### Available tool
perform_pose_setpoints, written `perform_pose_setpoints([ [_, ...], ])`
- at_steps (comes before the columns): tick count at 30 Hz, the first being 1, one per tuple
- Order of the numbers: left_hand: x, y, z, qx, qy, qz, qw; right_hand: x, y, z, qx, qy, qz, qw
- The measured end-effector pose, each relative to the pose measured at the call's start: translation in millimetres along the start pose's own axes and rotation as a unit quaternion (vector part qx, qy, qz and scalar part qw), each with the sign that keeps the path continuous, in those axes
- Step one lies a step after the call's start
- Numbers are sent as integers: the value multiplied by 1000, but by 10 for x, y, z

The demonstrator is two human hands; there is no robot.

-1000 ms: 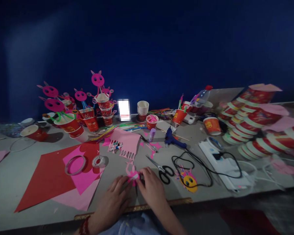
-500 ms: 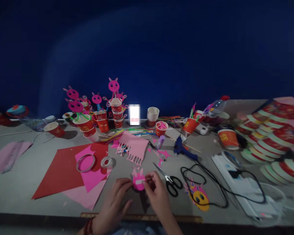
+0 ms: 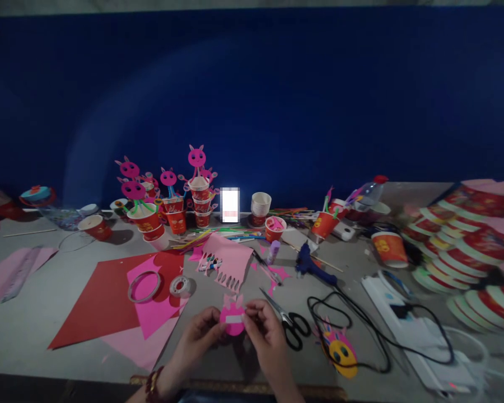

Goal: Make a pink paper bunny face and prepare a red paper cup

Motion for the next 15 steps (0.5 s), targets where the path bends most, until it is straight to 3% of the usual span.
perform_pose_setpoints([
  [4, 14, -8, -35, 24, 57, -21, 998, -83, 119, -95, -2, -37, -20, 999],
  [7, -82, -45, -81, 25, 165, 7, 986, -154, 267, -240, -8, -104, -22, 994],
  [11, -262, -101, -108, 24, 313, 79, 946, -189, 416, -333, 12, -164, -39, 986],
  [15, -335, -124, -83, 47, 392, 129, 910, -196, 487, -306, 19, -230, -74, 970],
])
Point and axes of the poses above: each hand's wrist, its own y-axis towards the middle knuckle, its own z-axis out of the palm, x = y × z, the point moved 6 cm from there along y, towards the middle knuckle, and after that the axes turned 15 degrees about -y, right-handed, at the moved point
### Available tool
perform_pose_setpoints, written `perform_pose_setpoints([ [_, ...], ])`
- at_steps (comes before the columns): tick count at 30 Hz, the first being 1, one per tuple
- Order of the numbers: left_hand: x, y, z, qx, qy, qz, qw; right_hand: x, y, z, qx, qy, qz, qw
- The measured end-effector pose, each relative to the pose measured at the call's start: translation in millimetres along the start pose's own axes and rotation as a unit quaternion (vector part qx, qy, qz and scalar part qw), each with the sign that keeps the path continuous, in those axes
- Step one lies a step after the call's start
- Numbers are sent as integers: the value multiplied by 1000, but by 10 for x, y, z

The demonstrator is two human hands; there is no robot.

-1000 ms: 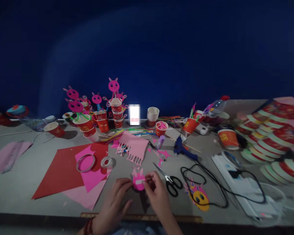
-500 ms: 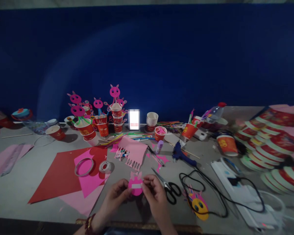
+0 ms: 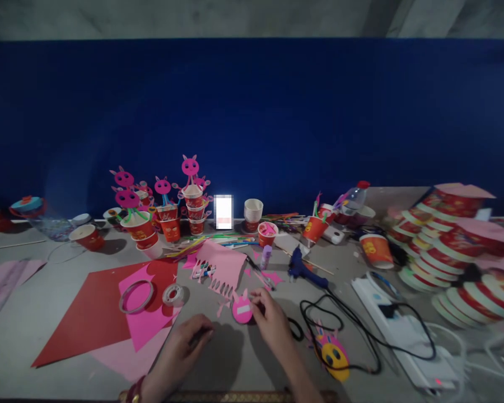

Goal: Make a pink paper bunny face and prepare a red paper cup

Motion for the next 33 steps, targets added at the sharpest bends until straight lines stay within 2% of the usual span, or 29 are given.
perform_pose_setpoints([
  [7, -58, -11, -1, 4, 53, 59, 997, -10, 69, 28, -8, -158, -71, 985],
  [11, -97, -35, 12, 0, 71, 100, 992, 125, 63, -47, -76, -232, -133, 961],
  [14, -92, -34, -38, -13, 101, 123, 987, 277, 16, -59, -97, -214, -167, 957],
  [16, -82, -8, -132, -21, 129, 136, 982, 401, -23, -20, -73, -191, -195, 959],
  [19, -73, 85, -369, -42, 176, 164, 970, 578, -41, 0, -58, -171, -223, 958],
  [22, -36, 230, -613, -62, 211, 176, 960, 649, 58, -72, -94, -129, -198, 967],
  [25, 12, 349, -729, -69, 221, 168, 958, 660, 199, -111, -134, -107, -174, 970],
  [28, 12, 386, -688, -72, 217, 154, 961, 701, 268, -52, -143, -102, -199, 964],
  [33, -66, 352, -360, 0, 238, 186, 953, 735, 197, 73, -148, -77, -249, 954],
])
Point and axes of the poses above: each hand's wrist, its own y-axis towards the middle knuckle, its own z-axis out of the palm, x = y × z, the point moved 6 cm from there along y, towards the middle knuckle, and after that the axes turned 15 degrees about -y, right-handed, at the moved point
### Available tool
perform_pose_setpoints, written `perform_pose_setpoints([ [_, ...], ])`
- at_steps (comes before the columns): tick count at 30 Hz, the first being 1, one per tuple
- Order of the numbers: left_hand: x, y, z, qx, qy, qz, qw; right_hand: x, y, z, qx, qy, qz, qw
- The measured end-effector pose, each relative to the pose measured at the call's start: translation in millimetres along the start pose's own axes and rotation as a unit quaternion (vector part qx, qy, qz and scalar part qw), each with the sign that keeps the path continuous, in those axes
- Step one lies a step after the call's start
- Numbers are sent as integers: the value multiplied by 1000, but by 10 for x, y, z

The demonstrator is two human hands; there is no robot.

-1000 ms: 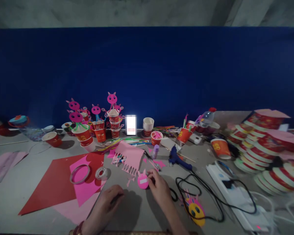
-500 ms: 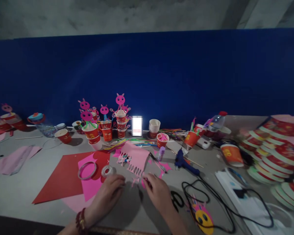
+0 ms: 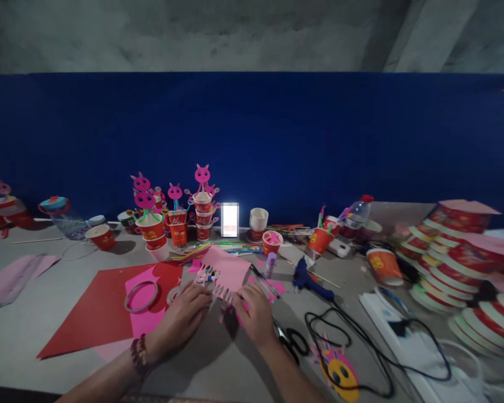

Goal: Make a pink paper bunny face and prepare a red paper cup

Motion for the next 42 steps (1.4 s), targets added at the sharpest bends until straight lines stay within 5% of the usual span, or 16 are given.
perform_pose_setpoints([
  [8, -26, 53, 174, 34, -6, -5, 999, -314, -82, -158, -86, 93, 113, 985],
  [12, -193, 76, 286, 80, 20, 34, 996, -479, -99, -221, -125, 115, 174, 970],
  [17, -430, 96, 490, 150, 87, 69, 982, -503, -129, -182, -122, 142, 199, 962],
  [24, -447, 105, 687, 181, 91, 72, 977, -457, -144, -195, -119, 160, 204, 958],
  [29, -472, 157, 688, 180, 85, 88, 976, -465, -144, -211, -126, 177, 205, 954],
  [33, -459, 216, 528, 142, 66, 92, 983, -467, -138, -219, -122, 193, 205, 952],
  [37, -351, 539, 267, 116, 94, 124, 981, -413, -134, -210, -110, 198, 193, 955],
  [42, -46, 1602, 10, 78, 149, 101, 980, -279, -113, -166, -71, 163, 146, 973],
])
Point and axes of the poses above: each hand's wrist, its own y-axis towards the middle knuckle, its own z-axis out of the palm, x = y × z, the point moved 6 cm from there along y, towards the middle knuckle, and after that the axes turned 15 degrees about -y, right-handed, at the moved point
